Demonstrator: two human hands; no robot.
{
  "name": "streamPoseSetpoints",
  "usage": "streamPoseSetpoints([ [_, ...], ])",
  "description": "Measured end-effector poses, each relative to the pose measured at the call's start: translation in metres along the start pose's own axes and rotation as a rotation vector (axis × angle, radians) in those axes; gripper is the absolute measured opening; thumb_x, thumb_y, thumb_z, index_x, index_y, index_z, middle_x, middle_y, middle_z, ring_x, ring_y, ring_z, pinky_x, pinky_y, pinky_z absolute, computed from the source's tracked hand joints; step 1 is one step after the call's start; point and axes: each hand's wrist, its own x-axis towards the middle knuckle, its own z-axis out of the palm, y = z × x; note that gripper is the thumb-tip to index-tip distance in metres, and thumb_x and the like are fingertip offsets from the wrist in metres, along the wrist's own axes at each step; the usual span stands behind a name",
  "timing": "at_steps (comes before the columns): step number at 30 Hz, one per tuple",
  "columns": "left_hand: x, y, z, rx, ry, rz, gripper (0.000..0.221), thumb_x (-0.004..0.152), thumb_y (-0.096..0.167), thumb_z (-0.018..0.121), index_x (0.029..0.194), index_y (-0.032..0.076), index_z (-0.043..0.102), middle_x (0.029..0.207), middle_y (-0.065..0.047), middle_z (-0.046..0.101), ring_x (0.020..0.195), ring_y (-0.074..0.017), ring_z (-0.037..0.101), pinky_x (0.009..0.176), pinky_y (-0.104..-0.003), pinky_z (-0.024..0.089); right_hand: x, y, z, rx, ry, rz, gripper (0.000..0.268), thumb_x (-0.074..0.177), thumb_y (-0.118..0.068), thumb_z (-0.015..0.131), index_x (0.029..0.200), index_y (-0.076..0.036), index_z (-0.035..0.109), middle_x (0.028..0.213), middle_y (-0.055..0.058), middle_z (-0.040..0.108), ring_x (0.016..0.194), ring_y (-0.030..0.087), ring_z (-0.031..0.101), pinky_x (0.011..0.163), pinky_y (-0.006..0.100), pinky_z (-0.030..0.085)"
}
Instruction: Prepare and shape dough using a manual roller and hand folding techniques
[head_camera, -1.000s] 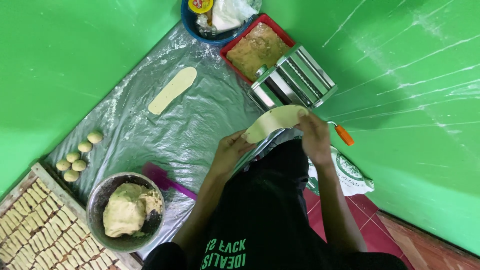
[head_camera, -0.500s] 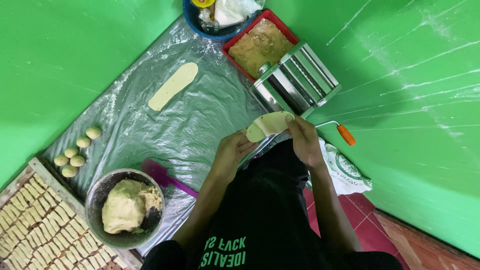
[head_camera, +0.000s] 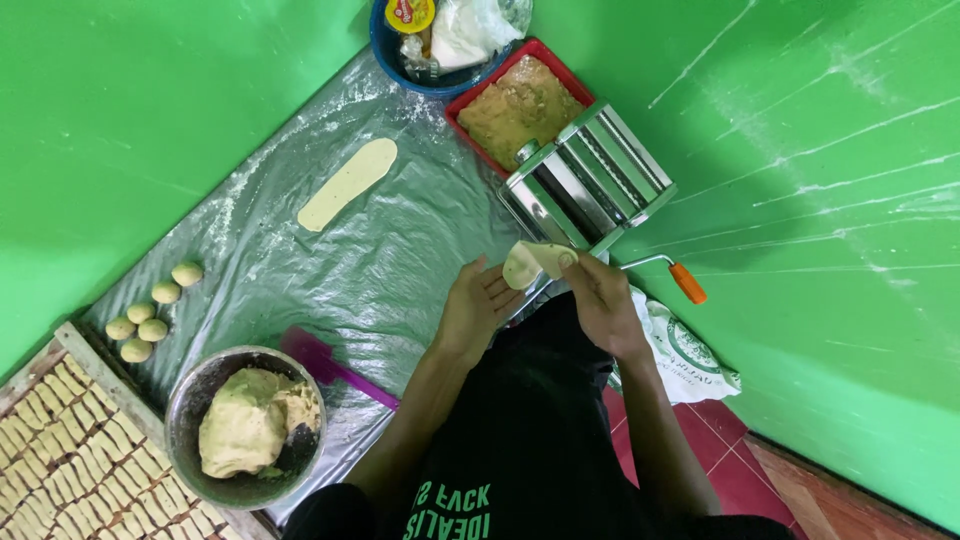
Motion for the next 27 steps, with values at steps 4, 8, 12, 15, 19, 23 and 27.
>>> streamPoseSetpoints([
  [4, 0.008, -0.006, 0.000, -0.121, 0.001, 0.004, 0.086, 0.100, 0.058, 0.048, 0.152, -0.010, 0.036, 0.135, -0.023, 0.049, 0.135, -0.0339, 0.046, 0.121, -0.045, 0.033, -0.006, -0.017, 0.000, -0.082, -0.107, -0.122, 0.025, 0.104, -0.003, 0.058, 0.083, -0.001, 0.070, 0.062, 0.005, 0.063, 0.060, 0.010, 0.054, 0.062, 0.033, 0.050],
  [8, 0.006, -0.008, 0.004, -0.187, -0.101, -0.009, 0.091, 0.102, 0.064, 0.043, 0.153, -0.010, 0.034, 0.140, -0.026, 0.049, 0.136, -0.0372, 0.047, 0.118, -0.047, 0.034, -0.010, -0.073, 0.016, -0.320, -0.189, -0.341, 0.012, 0.099, -0.003, 0.062, 0.091, 0.000, 0.070, 0.080, 0.021, 0.073, 0.074, 0.040, 0.073, 0.065, 0.044, 0.057],
  [12, 0.002, -0.009, 0.014, -0.187, -0.174, 0.011, 0.085, 0.102, 0.063, 0.042, 0.151, -0.006, 0.040, 0.136, -0.025, 0.058, 0.126, -0.0354, 0.057, 0.112, -0.046, 0.041, -0.020, -0.063, 0.027, -0.364, -0.251, -0.448, 0.021, 0.103, -0.006, 0.057, 0.117, 0.004, 0.069, 0.111, 0.023, 0.075, 0.101, 0.043, 0.072, 0.086, 0.052, 0.058],
  [15, 0.013, -0.017, -0.001, -0.219, -0.120, -0.025, 0.069, 0.102, 0.048, 0.053, 0.147, -0.004, 0.047, 0.125, -0.025, 0.064, 0.113, -0.0360, 0.064, 0.106, -0.050, 0.047, -0.024, -0.047, 0.031, -0.503, -0.232, -0.493, 0.024, 0.106, -0.017, 0.057, 0.120, -0.003, 0.070, 0.111, 0.018, 0.074, 0.103, 0.038, 0.071, 0.085, 0.047, 0.056],
  [19, 0.062, -0.063, -0.066, -0.224, -0.112, -0.069, 0.057, 0.101, 0.038, 0.060, 0.142, 0.000, 0.056, 0.122, -0.020, 0.069, 0.107, -0.0323, 0.069, 0.103, -0.049, 0.051, -0.027, -0.042, 0.031, -0.498, -0.220, -0.546, 0.023, 0.104, -0.018, 0.060, 0.118, -0.003, 0.071, 0.113, 0.014, 0.074, 0.104, 0.035, 0.072, 0.084, 0.044, 0.056],
  [23, 0.036, -0.045, -0.033, -0.166, -0.198, 0.005, 0.054, 0.101, 0.016, 0.060, 0.149, -0.005, 0.044, 0.125, -0.024, 0.066, 0.114, -0.0333, 0.067, 0.109, -0.053, 0.046, -0.020, -0.051, 0.021, -0.398, -0.210, -0.511, 0.025, 0.091, -0.017, 0.077, 0.109, -0.001, 0.071, 0.107, 0.018, 0.075, 0.098, 0.039, 0.072, 0.080, 0.048, 0.058],
  [27, 0.006, -0.015, 0.012, -0.187, -0.278, 0.099, 0.054, 0.098, 0.010, 0.058, 0.149, -0.005, 0.045, 0.123, -0.017, 0.070, 0.112, -0.0234, 0.068, 0.109, -0.043, 0.048, -0.014, -0.010, -0.021, -0.108, -0.222, -0.400, 0.039, 0.082, -0.013, 0.081, 0.116, 0.003, 0.071, 0.120, 0.021, 0.074, 0.109, 0.043, 0.072, 0.091, 0.056, 0.057],
])
